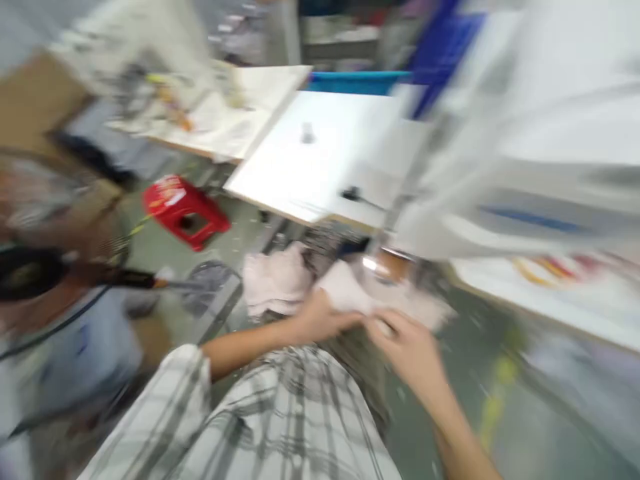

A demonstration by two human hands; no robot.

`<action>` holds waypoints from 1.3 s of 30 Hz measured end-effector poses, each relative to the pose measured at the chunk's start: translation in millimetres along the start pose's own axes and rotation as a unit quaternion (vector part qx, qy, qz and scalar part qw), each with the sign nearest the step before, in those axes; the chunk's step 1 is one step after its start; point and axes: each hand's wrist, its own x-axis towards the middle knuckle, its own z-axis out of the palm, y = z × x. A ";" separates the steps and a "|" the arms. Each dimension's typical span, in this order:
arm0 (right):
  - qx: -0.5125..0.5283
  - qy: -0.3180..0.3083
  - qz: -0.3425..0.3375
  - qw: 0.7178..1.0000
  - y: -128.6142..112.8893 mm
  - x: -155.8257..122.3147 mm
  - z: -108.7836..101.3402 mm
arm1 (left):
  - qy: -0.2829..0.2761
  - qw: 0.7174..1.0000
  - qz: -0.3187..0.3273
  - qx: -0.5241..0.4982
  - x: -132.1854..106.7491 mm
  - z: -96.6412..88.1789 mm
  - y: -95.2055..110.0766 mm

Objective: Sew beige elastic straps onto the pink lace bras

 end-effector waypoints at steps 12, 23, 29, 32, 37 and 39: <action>-0.022 -0.017 0.018 0.999 13.9 -9.9 -84.9 | -0.276 0.947 0.156 0.057 52.1 43.7 3.7; -0.108 0.004 -0.017 0.994 3.3 -17.8 -100.3 | -0.351 0.922 0.149 0.064 51.1 43.2 30.5; -0.156 -0.033 -0.052 0.986 -1.7 -18.6 -103.6 | -0.338 0.920 0.157 0.118 47.3 45.6 35.1; -0.149 -0.042 -0.055 0.986 -4.4 -17.8 -106.9 | -0.334 0.923 0.135 0.136 48.3 48.0 35.5; -0.125 -0.054 -0.030 0.990 -3.2 -9.2 -114.6 | -0.324 0.929 0.120 0.135 52.7 48.7 38.7; -0.108 -0.069 -0.039 0.991 -1.4 -6.0 -116.3 | -0.325 0.928 0.123 0.135 55.3 47.8 40.8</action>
